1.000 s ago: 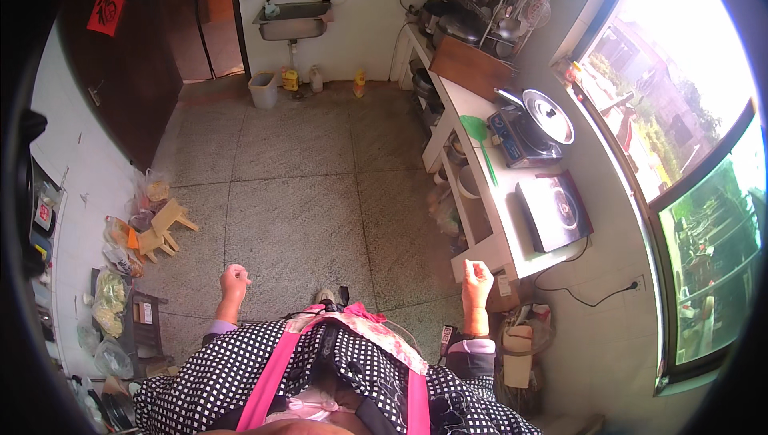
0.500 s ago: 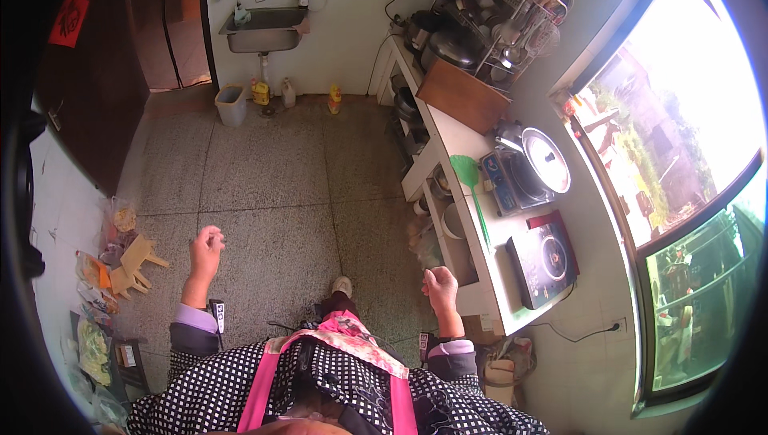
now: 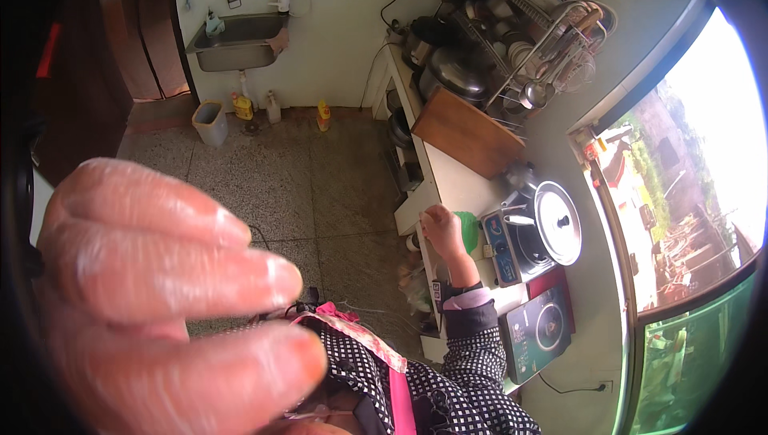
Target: The person moves a stool into the kitchen, retrieves a metal tray, and begins filling round dough wrappers with a green vegetable mixture using a spoon. They fold and seal each dumpling by hand, placing the finished units onto the tray.
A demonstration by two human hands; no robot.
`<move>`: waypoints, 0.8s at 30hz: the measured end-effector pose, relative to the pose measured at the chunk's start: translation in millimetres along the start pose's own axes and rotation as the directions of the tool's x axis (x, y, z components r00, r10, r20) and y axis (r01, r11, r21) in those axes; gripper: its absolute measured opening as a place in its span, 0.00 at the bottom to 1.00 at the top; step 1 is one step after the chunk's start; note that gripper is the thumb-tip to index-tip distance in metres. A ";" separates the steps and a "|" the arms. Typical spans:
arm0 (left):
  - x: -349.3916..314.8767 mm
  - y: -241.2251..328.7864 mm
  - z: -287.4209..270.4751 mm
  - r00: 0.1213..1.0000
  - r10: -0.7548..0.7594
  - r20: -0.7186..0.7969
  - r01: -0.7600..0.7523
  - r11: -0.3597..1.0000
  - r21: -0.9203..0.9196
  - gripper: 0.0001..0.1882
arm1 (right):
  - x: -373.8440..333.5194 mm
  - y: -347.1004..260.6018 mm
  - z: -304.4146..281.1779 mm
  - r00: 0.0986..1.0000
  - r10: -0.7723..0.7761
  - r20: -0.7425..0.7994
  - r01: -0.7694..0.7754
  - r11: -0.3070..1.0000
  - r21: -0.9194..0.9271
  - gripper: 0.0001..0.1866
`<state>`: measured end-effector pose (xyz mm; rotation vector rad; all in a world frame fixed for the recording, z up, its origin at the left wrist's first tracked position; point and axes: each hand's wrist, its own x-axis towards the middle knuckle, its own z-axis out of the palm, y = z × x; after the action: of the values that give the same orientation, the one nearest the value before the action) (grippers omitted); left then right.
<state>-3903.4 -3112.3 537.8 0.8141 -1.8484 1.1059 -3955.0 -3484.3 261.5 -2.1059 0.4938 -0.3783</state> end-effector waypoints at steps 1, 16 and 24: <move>-7.3 -22.7 1.3 0.998 0.035 -0.045 -0.035 0.999 0.008 0.11 | 29.0 -11.0 0.8 1.000 0.007 0.019 -0.009 0.995 0.098 0.08; -196.6 -340.0 -49.9 0.885 0.254 -0.391 -0.197 0.964 0.182 0.15 | 470.4 -109.0 14.1 0.977 -0.174 -0.122 0.155 0.976 -0.152 0.07; -299.3 -510.1 -49.0 0.977 -0.142 -0.163 0.207 0.826 0.524 0.14 | 681.4 -151.6 -47.1 0.664 -0.602 -0.443 0.353 0.775 -0.525 0.14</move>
<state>-3326.7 -3240.5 482.1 1.1833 -1.3349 1.5460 -3350.6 -3769.6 468.2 -2.4916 0.3508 -1.4023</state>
